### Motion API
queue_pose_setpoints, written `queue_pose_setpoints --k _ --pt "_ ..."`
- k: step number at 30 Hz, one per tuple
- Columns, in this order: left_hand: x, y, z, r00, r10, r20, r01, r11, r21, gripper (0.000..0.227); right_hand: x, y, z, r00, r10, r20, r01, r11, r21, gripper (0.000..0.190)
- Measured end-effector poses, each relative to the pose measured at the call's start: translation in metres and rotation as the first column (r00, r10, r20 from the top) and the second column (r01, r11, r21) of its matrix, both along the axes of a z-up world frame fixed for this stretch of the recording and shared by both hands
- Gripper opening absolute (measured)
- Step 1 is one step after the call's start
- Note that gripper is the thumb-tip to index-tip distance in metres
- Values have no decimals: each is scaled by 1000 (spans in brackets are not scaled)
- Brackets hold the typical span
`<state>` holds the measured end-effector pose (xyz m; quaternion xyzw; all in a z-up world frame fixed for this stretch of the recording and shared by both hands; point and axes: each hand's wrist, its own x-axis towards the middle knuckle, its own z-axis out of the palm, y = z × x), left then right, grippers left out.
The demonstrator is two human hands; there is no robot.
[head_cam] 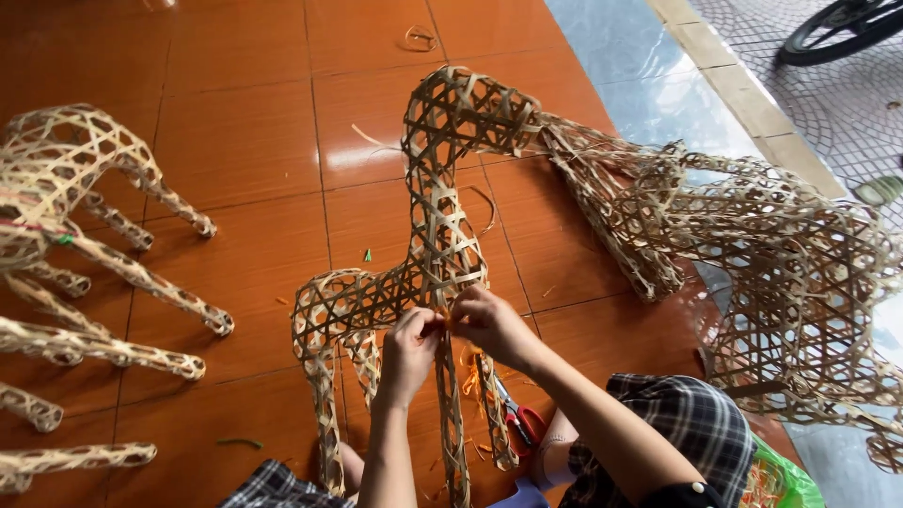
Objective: Assembling a giraffe sculpture made of woven bamboo strips by tying joints with string and trimming the excess with scissors.
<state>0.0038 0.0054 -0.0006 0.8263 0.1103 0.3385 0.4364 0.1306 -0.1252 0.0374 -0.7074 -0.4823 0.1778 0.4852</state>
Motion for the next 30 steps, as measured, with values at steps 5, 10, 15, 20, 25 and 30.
queue_pose_setpoints --k 5,10,15,20,25,30 --pt "4 3 -14 1000 -15 13 16 1000 -19 9 -28 2 60 937 -155 312 106 980 170 26" --pt "-4 -2 15 1000 -24 -13 23 996 -82 8 -18 6 13 893 2 450 -65 990 125 33" --pt "-8 0 13 990 -6 -139 -49 919 -391 5 -9 4 2 694 -13 720 -193 960 204 17" --pt "-4 -13 24 988 83 -128 -133 884 -448 14 -8 7 -6 564 -116 817 -197 943 269 17" --pt "-12 -20 64 969 62 -239 -143 929 -341 69 -7 8 -29 479 -158 864 -161 951 264 12" --pt "-1 -32 40 942 281 -185 -317 926 -206 76 -14 11 -21 500 -88 862 -70 987 141 9"
